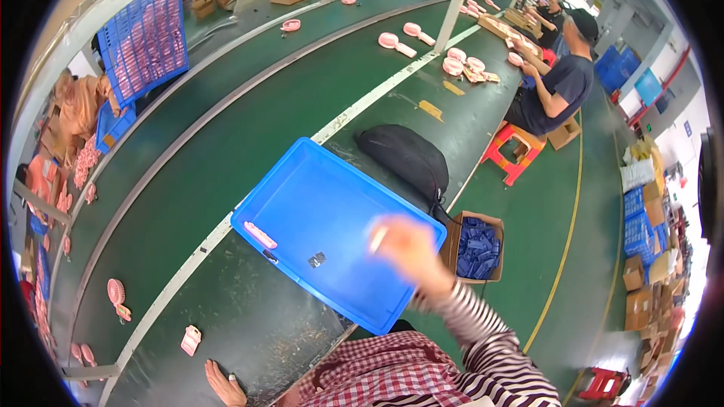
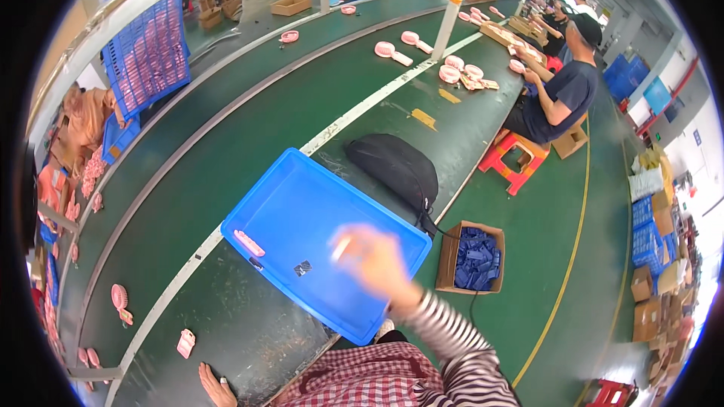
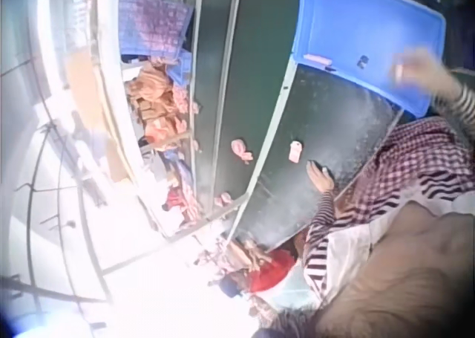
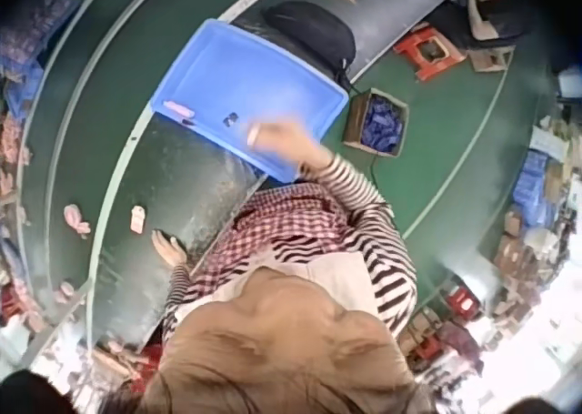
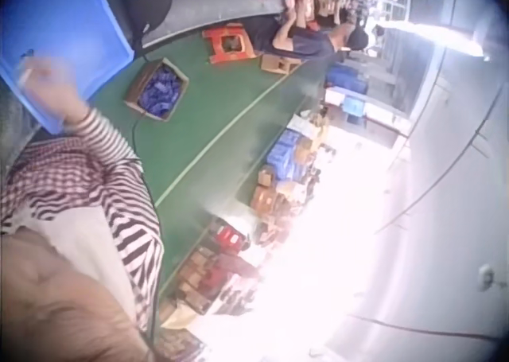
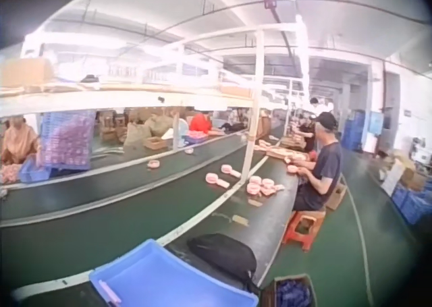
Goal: The person assembles handheld fans by connecting the fan heads to the handle housings and fitting the plastic casings together, then places the assembled fans onto the conveyor belt.
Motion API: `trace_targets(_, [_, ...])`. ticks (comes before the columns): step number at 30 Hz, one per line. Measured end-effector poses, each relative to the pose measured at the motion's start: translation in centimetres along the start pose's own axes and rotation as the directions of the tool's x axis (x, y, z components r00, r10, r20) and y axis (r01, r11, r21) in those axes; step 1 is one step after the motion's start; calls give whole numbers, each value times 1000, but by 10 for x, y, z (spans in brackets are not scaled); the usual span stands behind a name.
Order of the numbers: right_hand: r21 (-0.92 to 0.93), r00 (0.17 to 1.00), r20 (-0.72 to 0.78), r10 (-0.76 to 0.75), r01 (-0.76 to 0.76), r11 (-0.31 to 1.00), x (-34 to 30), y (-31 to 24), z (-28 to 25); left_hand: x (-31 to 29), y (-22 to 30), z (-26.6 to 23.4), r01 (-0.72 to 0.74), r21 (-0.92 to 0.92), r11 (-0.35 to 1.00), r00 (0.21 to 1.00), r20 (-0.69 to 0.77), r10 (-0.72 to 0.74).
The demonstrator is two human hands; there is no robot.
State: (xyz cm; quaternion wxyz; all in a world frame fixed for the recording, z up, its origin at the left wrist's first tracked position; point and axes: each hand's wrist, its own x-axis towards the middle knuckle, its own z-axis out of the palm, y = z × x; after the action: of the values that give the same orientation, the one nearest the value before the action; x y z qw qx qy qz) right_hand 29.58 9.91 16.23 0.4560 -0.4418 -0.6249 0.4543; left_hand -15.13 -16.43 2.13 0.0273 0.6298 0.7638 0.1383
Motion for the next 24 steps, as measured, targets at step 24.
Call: trace_targets(24, [-980, 987, 94, -128, 115, 162, 149, 172, -161, 60, 175, 47, 301, -496, 814, 947, 58, -315])
